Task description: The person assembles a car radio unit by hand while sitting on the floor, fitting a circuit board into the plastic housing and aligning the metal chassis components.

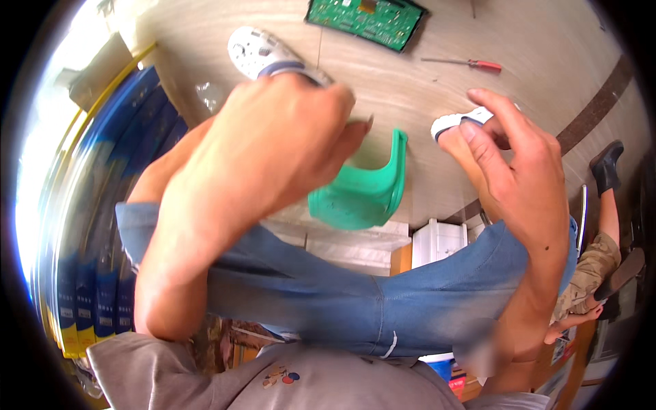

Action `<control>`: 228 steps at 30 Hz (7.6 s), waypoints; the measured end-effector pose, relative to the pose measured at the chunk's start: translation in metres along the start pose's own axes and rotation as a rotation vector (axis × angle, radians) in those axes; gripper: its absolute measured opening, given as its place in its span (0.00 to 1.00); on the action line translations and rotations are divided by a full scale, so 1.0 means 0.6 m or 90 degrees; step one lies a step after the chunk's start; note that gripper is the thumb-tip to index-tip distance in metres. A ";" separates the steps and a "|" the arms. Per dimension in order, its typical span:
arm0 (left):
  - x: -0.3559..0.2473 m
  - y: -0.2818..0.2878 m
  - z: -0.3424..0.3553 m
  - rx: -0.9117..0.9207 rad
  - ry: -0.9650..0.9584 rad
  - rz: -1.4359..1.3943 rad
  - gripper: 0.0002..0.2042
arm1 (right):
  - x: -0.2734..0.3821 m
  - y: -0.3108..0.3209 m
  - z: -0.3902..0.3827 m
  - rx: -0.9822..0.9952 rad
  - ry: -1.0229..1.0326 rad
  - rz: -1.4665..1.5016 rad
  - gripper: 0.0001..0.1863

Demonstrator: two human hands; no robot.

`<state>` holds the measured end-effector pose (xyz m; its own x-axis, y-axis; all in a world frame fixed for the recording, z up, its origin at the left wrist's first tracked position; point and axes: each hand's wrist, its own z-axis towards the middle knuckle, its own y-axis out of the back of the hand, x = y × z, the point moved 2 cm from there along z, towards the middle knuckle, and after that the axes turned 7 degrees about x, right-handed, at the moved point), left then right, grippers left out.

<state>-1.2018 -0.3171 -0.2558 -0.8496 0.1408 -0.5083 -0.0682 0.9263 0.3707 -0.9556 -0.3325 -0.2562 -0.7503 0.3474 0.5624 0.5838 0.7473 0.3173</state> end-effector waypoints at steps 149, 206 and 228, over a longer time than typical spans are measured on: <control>-0.220 -0.056 -0.083 -0.295 -0.647 -0.985 0.26 | 0.088 0.034 -0.294 -0.430 0.412 0.251 0.17; -0.221 -0.083 -0.102 -0.017 -0.524 -0.977 0.22 | 0.058 0.100 -0.255 -0.207 0.644 0.447 0.47; -0.227 -0.098 -0.060 -0.227 -0.600 -0.926 0.26 | 0.079 0.027 -0.226 -0.138 0.622 0.705 0.28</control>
<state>-1.1009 -0.4035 -0.1806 0.5489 -0.3961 -0.7361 -0.6334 0.3776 -0.6755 -0.9396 -0.3808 -0.1210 0.5407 0.0949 0.8359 0.8032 0.2374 -0.5464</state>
